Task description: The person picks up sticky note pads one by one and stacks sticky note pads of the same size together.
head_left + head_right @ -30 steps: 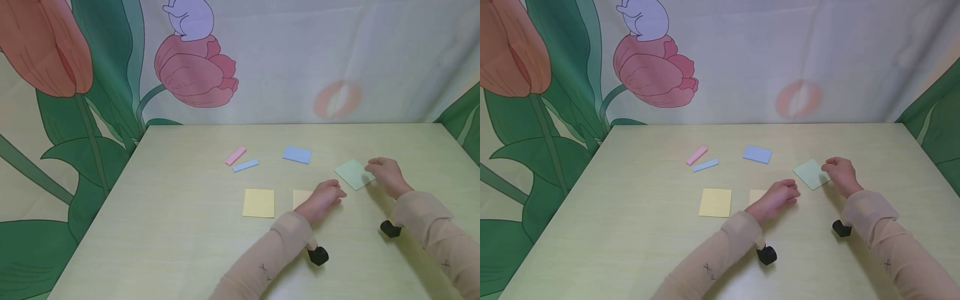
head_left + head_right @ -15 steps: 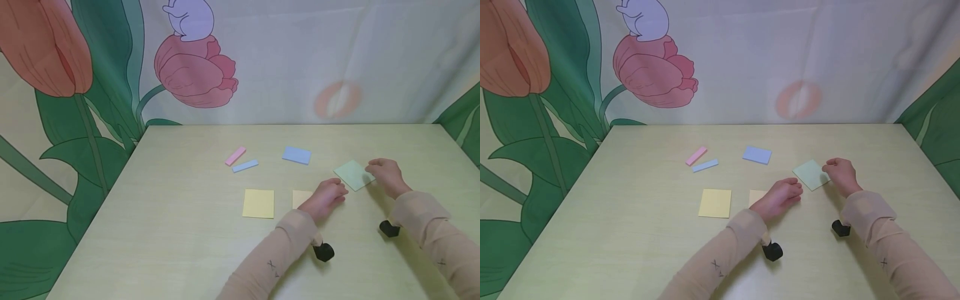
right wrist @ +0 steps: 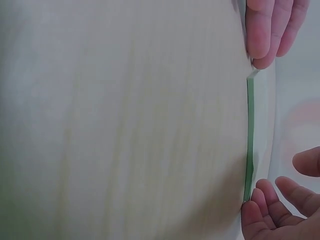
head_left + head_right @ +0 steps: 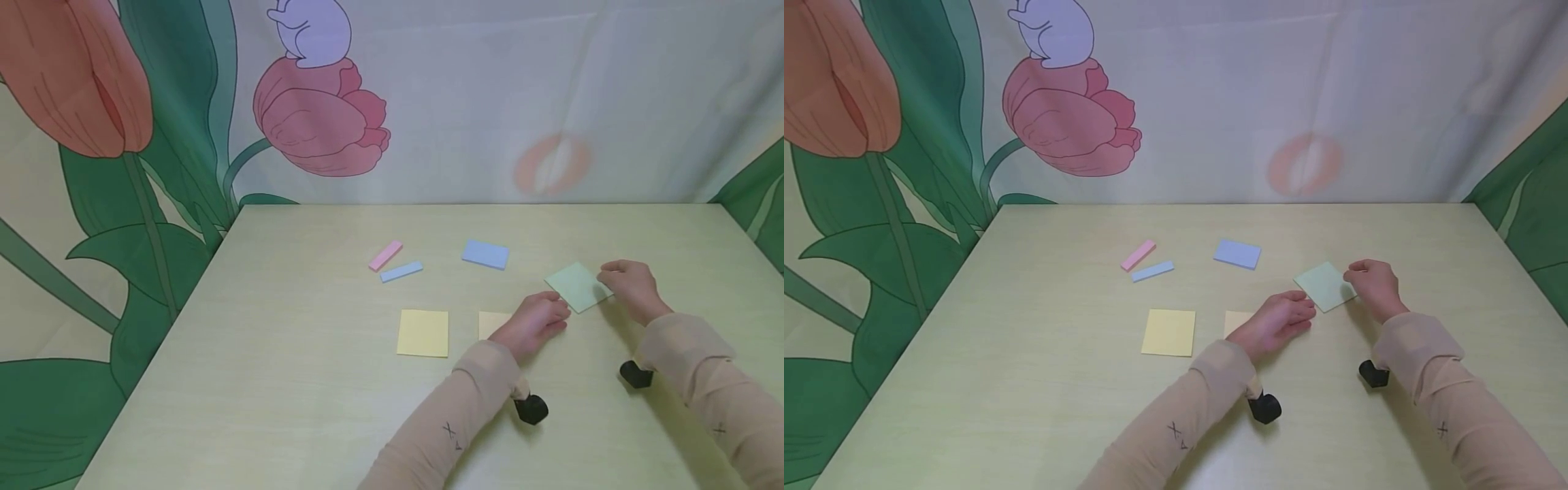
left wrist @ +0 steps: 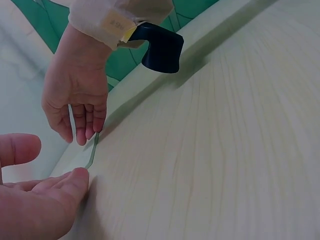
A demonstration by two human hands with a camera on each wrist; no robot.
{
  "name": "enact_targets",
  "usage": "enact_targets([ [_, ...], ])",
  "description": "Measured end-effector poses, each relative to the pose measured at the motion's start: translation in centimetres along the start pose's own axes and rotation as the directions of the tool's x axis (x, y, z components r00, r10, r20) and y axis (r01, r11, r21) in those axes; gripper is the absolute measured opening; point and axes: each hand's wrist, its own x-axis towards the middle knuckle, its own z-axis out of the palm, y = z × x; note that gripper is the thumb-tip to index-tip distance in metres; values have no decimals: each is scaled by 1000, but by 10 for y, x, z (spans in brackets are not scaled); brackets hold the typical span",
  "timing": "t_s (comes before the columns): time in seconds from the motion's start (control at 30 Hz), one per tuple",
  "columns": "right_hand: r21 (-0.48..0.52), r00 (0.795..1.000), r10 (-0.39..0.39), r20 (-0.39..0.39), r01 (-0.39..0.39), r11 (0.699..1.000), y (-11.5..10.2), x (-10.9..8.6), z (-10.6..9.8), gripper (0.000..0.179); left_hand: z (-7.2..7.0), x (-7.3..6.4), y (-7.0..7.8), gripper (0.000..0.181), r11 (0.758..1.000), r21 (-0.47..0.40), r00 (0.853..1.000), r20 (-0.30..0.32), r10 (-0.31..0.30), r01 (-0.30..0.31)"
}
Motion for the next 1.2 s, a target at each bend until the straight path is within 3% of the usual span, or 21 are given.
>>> enact_targets([
  [0.03, -2, 1000, 1, 6, -1, 1000, 0, 0, 0, 50, -2, 0, -2, 8, 959, 263, 994, 26, 106, -109],
  [0.1, 0, 1000, 5, 18, -5, 1000, -1, 0, 0, 50, -6, -1, -5, 19, 767, 576, 953, 74, 295, -282],
  [0.13, 1, 1000, 6, 23, -6, 1000, -1, 0, 0, 50, -8, -2, -5, 19, 696, 645, 938, 100, 333, -316],
  [0.2, 0, 1000, 7, 28, -7, 1000, -1, 0, 0, 49, -9, -2, -6, 17, 647, 679, 924, 127, 360, -345],
  [0.3, 8, 1000, 9, 28, -10, 1000, -1, 0, 1, 48, -11, -4, -6, 14, 615, 701, 918, 152, 366, -361],
  [0.33, 7, 1000, 7, 29, -7, 1000, -1, 0, 1, 48, -11, -4, -6, 13, 621, 696, 920, 155, 359, -360],
  [0.4, 3, 999, 1, 34, -1, 1000, -1, 0, 0, 48, -11, -5, -5, 13, 684, 643, 932, 148, 331, -345],
  [0.43, 1, 999, -4, 38, 4, 1000, 0, 0, 0, 48, -10, -6, -5, 12, 742, 588, 944, 137, 300, -321],
  [0.5, -3, 999, -10, 52, 10, 1000, 0, 0, 0, 48, -9, -6, -4, 11, 820, 503, 961, 121, 247, -274],
  [0.53, -7, 998, -15, 56, 15, 1000, 1, 0, -1, 48, -8, -6, -3, 12, 908, 374, 981, 99, 165, -190],
  [0.57, -9, 998, -18, 62, 19, 1000, 1, 0, -1, 48, -6, -6, -2, 16, 974, 209, 994, 81, 70, -86],
  [0.6, -11, 997, -22, 68, 22, 1000, 1, -1, -1, 48, -4, -6, 0, 10, 999, 1, 997, 67, -37, 37],
  [0.63, -11, 997, -25, 73, 26, 1000, 1, -1, -1, 48, -1, -6, 1, 5, 962, -230, 989, 52, -141, 149],
  [0.67, -12, 997, -28, 75, 29, 1000, 1, -2, -1, 47, 1, -5, 2, 3, 891, -399, 975, 44, -218, 217],
  [0.73, -13, 996, -34, 79, 36, 999, 1, -2, -1, 47, 5, -5, 5, 14, 657, -697, 923, 16, -386, 287],
  [0.77, -11, 996, -34, 82, 35, 999, 1, -3, -1, 47, 7, -5, 5, 24, 602, -743, 908, 20, -418, 293],
  [0.8, -10, 996, -35, 83, 36, 999, 1, -3, 0, 47, 7, -6, 6, 34, 575, -762, 900, 23, -435, 298],
  [0.93, -7, 996, -25, 89, 26, 1000, 0, -3, 1, 46, 8, -7, 6, 40, 531, -791, 886, 31, -462, 305],
  [1.03, -4, 995, -18, 101, 19, 1000, -1, -3, 2, 46, 8, -8, 7, 40, 532, -787, 881, 30, -472, 312],
  [1.1, -11, 996, -16, 91, 17, 1000, -3, -5, 1, 46, 7, -10, 7, 37, 612, -731, 888, -18, -459, 302],
  [1.2, 4, 999, -2, 54, 2, 1000, -8, -10, -2, 51, 4, -12, 11, 36, 775, -569, 899, -133, -417, 275],
])
